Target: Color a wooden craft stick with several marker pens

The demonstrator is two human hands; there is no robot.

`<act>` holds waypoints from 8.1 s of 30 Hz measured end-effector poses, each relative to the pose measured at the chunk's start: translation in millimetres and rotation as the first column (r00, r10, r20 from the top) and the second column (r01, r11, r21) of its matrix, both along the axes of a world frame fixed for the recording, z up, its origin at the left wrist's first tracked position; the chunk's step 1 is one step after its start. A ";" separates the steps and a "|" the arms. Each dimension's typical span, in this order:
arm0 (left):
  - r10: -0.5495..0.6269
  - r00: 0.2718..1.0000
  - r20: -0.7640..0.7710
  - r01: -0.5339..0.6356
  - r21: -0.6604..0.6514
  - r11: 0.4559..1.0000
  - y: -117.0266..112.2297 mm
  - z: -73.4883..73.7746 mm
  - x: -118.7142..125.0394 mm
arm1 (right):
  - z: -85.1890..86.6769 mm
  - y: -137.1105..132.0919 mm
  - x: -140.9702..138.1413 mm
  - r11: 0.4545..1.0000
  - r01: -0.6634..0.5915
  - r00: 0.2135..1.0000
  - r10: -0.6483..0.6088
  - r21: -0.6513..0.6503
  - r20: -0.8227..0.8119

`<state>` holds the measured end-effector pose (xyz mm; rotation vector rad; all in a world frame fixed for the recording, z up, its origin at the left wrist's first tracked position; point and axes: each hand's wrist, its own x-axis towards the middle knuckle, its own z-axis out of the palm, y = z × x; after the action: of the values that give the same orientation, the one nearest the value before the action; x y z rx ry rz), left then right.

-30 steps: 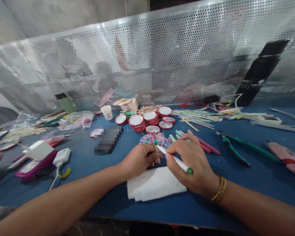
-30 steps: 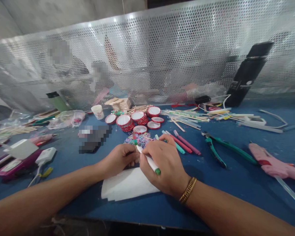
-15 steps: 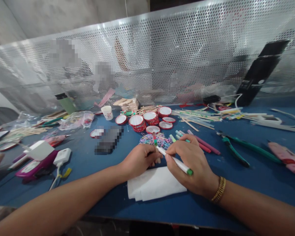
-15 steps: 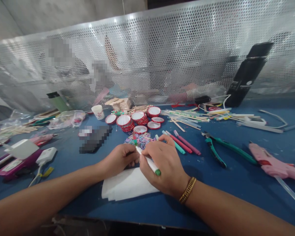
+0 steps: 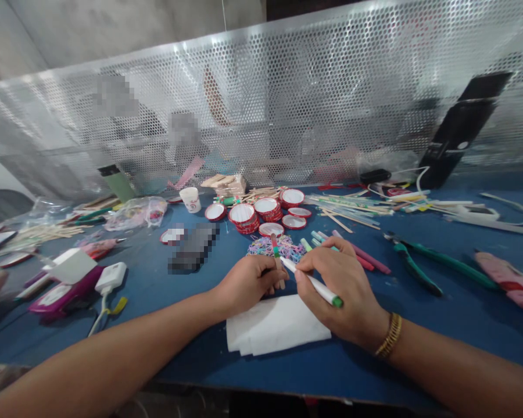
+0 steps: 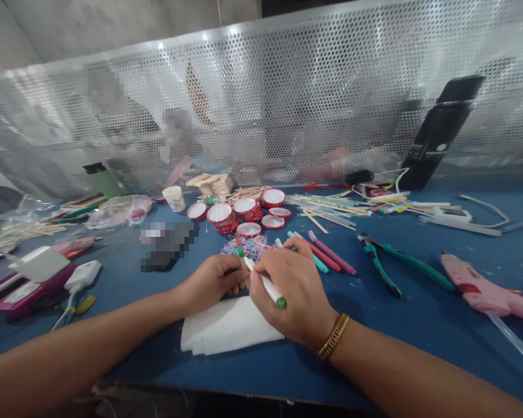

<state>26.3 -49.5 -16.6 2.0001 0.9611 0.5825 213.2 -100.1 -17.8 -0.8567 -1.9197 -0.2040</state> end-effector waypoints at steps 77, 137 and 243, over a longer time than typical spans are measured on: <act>0.040 0.999 -0.022 -0.040 -0.016 0.999 -0.8 0.5 0.7 | 0.7 -1.4 -3.6 1.000 -0.018 1.000 0.018 -0.022 0.014; 0.032 0.999 -0.025 -0.033 -0.005 0.999 -0.1 -0.2 -0.3 | 0.0 -1.4 -3.5 0.999 -0.025 0.999 0.026 -0.024 0.026; 0.033 0.999 -0.026 -0.033 -0.002 0.999 -1.6 1.9 0.2 | 0.9 -0.8 -4.2 1.000 -0.013 0.999 0.013 -0.002 0.029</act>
<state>26.5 -51.1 -14.7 1.9971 1.0113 0.5744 209.1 -100.8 -16.9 -0.8462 -1.9524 -0.2073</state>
